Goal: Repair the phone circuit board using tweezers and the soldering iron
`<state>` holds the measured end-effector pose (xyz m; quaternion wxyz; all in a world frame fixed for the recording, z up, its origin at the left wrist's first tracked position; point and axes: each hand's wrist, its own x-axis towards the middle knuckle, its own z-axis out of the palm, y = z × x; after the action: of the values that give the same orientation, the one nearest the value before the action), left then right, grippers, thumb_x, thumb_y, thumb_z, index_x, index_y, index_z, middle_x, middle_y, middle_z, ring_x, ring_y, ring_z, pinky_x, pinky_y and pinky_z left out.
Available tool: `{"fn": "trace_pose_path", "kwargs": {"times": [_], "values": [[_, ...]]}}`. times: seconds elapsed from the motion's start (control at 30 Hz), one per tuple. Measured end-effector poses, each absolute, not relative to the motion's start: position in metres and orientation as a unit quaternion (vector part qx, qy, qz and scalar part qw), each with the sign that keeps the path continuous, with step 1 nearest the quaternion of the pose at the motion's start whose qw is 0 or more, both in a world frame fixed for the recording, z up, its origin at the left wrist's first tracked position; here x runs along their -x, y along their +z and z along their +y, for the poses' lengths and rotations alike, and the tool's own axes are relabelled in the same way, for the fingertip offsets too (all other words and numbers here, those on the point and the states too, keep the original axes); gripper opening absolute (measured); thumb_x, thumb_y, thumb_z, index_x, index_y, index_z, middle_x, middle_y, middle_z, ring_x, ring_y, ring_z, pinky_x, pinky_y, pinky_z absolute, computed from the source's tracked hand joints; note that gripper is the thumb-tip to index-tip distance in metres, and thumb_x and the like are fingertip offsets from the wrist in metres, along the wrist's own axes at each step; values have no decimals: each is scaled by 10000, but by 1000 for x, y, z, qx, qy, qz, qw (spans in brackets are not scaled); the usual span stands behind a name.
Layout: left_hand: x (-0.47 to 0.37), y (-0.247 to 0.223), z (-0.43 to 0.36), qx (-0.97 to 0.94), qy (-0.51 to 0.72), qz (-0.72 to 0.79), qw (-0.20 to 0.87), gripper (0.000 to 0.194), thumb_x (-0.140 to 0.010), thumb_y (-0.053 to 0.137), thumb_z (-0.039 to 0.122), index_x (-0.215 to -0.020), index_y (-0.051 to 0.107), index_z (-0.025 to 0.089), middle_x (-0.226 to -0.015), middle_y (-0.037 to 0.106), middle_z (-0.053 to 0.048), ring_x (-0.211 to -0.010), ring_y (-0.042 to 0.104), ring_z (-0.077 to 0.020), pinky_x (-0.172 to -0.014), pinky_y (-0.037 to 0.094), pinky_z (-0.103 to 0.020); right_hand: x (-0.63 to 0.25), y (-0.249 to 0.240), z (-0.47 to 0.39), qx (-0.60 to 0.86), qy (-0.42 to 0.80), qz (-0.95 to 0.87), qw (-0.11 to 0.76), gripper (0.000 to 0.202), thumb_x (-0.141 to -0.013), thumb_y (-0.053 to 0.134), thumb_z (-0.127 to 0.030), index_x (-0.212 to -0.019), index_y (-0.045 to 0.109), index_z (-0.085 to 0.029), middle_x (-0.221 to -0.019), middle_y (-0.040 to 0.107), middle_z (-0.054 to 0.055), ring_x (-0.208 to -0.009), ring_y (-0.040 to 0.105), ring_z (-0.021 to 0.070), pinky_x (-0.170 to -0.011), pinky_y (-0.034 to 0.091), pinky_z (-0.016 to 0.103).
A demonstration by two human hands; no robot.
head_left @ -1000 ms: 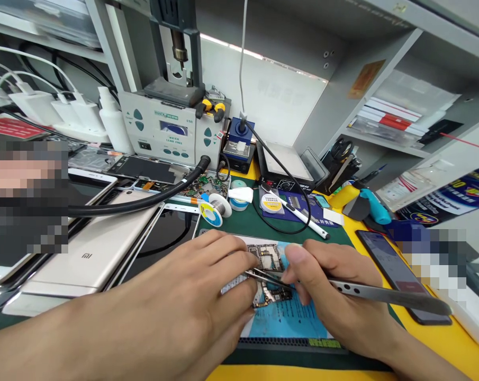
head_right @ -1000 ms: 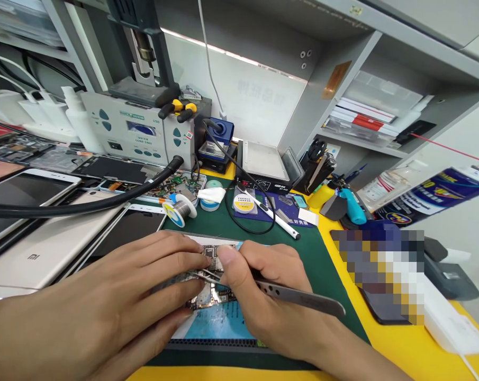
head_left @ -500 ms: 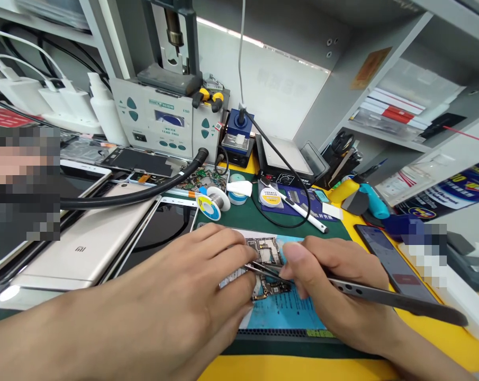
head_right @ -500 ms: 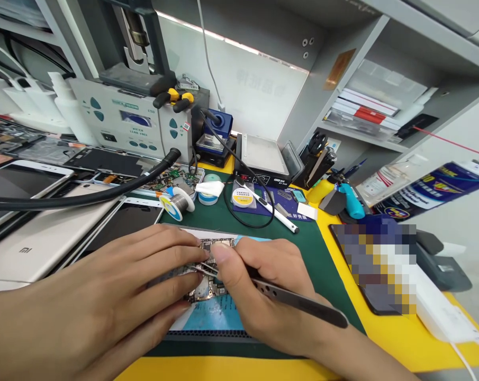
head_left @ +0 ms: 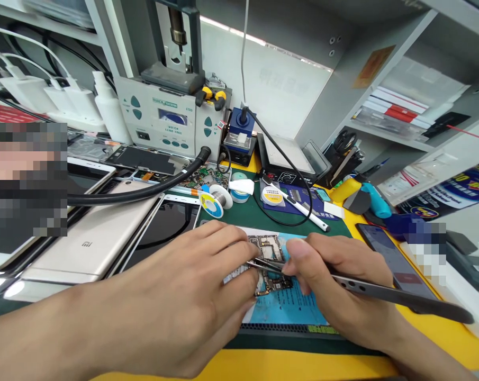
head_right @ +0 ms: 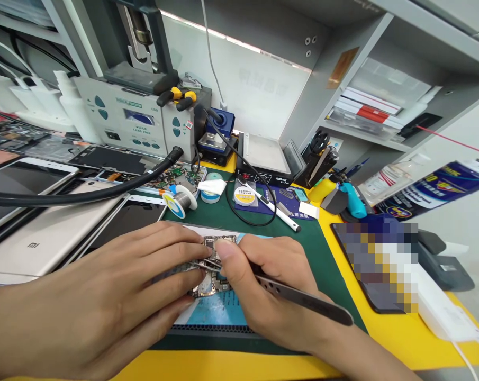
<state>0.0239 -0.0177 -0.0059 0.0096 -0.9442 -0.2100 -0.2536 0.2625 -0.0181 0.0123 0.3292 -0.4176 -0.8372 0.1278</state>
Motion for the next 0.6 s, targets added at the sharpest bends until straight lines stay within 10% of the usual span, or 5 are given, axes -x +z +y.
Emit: {"fn": "trace_pose_path", "kwargs": {"times": [0.6], "values": [[-23,-8,-17,943,-265,-201,35,217,-1041,516,196,-1007,725,150,-967,705,-118,-989,672,-306,-982,596,-517,-259,16,-16,380,134,-845,352,409,-1053,557,-165,-662,673,-179,-476,557,-40,-403,543,81,-456,391,242]]}}
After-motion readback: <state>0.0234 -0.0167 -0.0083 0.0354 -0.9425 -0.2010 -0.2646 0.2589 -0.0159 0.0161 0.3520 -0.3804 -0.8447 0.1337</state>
